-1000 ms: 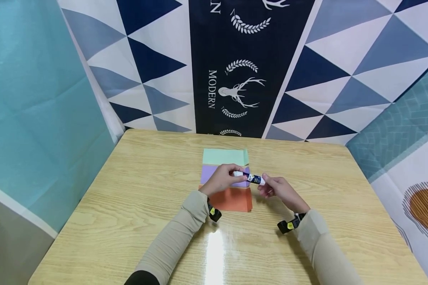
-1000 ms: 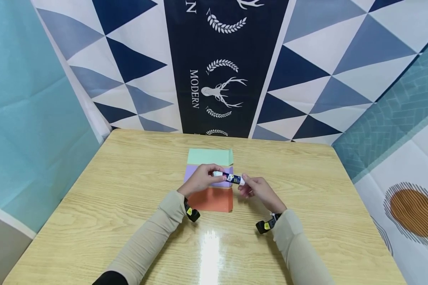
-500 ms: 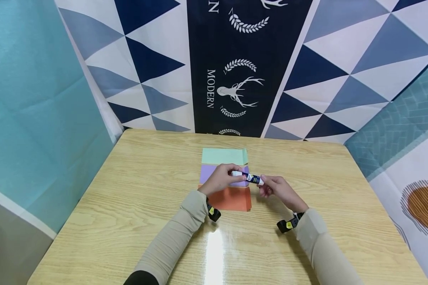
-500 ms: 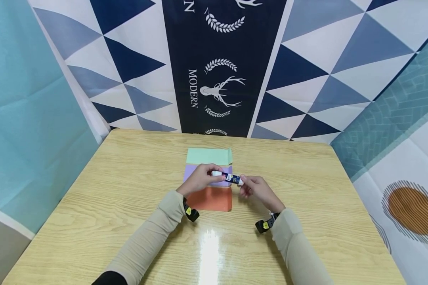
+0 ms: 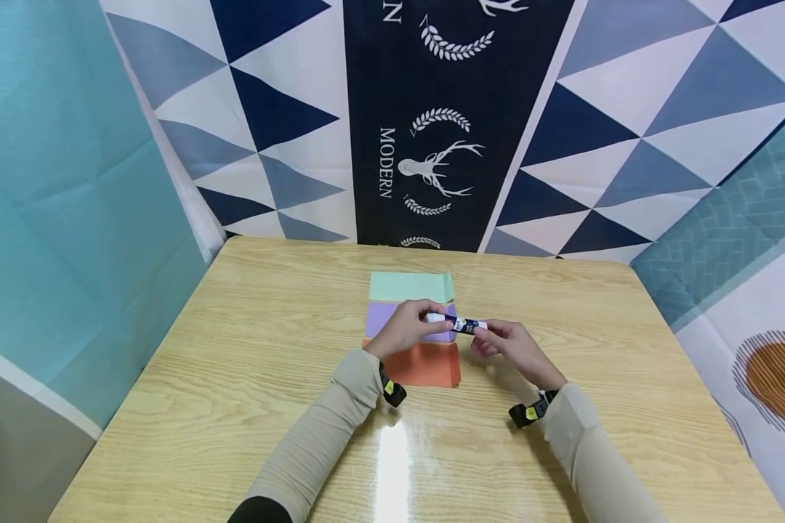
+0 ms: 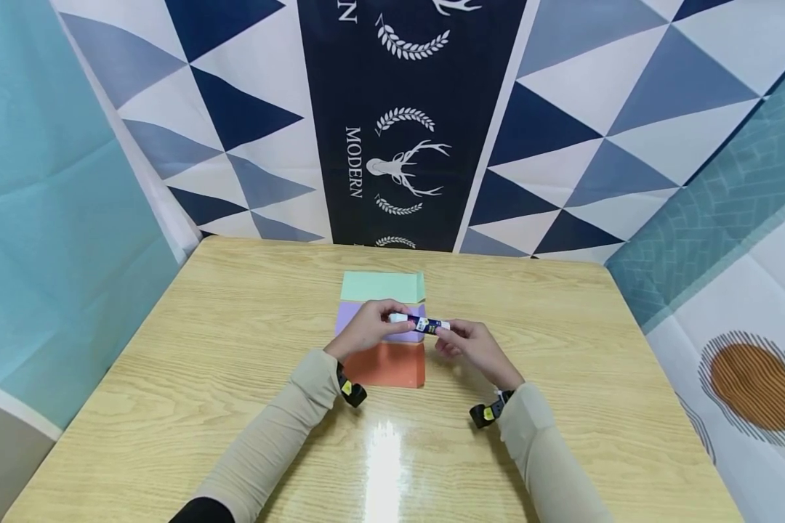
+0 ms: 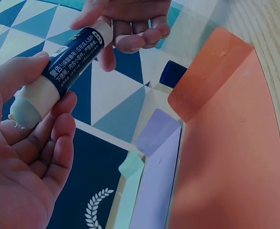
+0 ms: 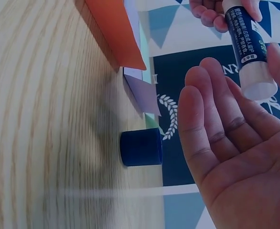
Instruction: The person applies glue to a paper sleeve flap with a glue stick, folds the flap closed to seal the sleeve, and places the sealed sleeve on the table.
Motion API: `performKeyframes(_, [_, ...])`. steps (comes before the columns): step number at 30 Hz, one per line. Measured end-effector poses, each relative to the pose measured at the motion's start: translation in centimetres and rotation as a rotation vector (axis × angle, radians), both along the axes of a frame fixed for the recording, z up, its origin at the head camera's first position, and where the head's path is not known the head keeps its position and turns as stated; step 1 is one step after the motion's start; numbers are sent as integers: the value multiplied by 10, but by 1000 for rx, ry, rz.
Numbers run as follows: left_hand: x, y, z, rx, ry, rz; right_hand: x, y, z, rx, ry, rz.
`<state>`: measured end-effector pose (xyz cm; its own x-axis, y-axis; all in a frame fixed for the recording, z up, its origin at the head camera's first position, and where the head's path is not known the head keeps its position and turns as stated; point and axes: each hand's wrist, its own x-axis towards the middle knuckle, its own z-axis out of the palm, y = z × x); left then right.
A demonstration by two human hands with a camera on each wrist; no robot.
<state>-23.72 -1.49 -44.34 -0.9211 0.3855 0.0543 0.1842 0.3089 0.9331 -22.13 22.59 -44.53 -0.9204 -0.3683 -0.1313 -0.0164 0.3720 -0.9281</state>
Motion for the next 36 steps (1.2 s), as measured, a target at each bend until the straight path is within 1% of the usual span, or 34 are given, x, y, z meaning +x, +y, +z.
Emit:
performKeyframes(5, [1, 1, 2, 0, 20, -11, -1, -1, 0, -47, -6, 0])
performKeyframes(10, [1, 0, 1, 8, 21, -5, -1, -1, -1, -87, 14, 3])
performKeyframes(15, [3, 0, 2, 21, 24, -7, -1, -1, 1, -120, 25, 1])
performKeyframes(19, [3, 0, 4, 16, 26, -6, -3, -2, 4, -110, 47, -7])
performKeyframes(25, [3, -1, 5, 43, -1, -24, -6, -4, 10, -129, 62, -46])
performKeyframes(30, [3, -1, 4, 55, -11, -27, -6, -5, 15, -138, 60, -63])
performKeyframes(36, [3, -2, 3, 44, -7, -24, -6, -6, 17, -113, 69, -104])
